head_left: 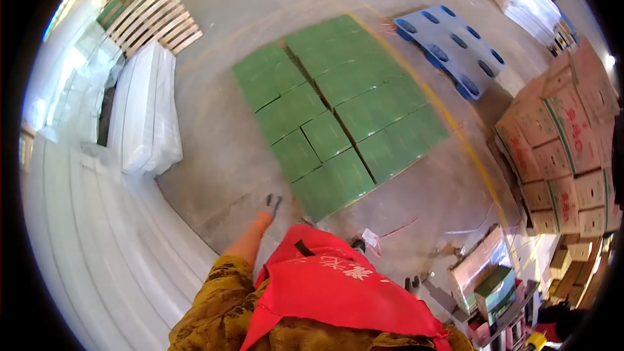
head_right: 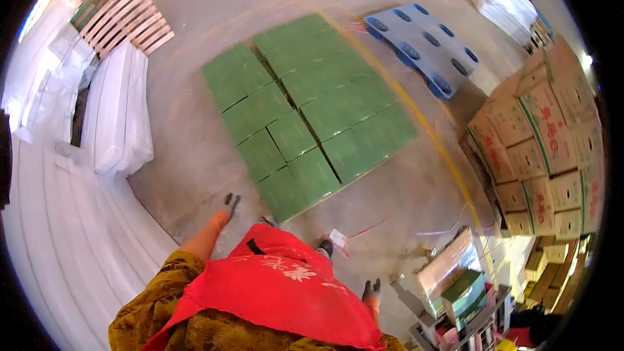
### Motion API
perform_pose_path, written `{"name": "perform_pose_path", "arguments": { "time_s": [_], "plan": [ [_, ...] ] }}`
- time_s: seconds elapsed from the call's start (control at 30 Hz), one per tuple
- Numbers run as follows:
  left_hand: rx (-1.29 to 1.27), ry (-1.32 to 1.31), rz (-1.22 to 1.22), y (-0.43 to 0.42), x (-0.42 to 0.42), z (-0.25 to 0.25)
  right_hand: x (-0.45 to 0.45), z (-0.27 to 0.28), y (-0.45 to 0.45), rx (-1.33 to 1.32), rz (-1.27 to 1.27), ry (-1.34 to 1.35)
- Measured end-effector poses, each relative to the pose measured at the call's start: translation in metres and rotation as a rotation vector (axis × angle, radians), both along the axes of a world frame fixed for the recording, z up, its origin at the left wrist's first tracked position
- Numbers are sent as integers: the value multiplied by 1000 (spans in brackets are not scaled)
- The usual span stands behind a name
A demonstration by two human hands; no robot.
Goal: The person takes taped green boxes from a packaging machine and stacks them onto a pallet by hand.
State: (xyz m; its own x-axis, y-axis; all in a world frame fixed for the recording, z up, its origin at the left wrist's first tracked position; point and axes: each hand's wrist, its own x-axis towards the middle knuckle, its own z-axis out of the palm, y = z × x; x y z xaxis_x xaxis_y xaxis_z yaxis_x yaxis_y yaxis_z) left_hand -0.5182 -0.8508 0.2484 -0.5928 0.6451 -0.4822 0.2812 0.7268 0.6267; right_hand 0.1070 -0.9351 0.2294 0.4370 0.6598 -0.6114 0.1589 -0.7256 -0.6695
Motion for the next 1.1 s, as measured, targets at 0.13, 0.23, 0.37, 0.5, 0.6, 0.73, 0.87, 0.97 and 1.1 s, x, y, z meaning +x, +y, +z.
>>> {"name": "perform_pose_path", "arguments": {
  "time_s": [0.13,0.23,0.37,0.5,0.6,0.73,0.87,0.97,1.1],
  "plan": [
    [-26,95,323,-76,-165,-103,-144,1,222,117,645,-97],
    [-84,23,609,-99,-257,-109,-349,9,393,358,958,-237],
    [-46,-7,595,-14,-406,-165,-629,-68,552,522,971,45],
    [26,-91,517,214,-549,-222,-860,-190,688,631,1101,-56],
    [208,-279,638,362,-612,-290,-989,-223,767,460,1162,-329],
    [309,-238,685,490,-655,-343,-1086,-290,872,611,1159,-461],
    [324,24,553,548,-671,-388,-1120,-349,953,664,1081,-443],
    [452,-51,551,548,-668,-389,-1112,-361,958,409,1145,-809],
    [347,-210,545,545,-673,-367,-1095,-376,961,558,1100,-680]
  ]
}}
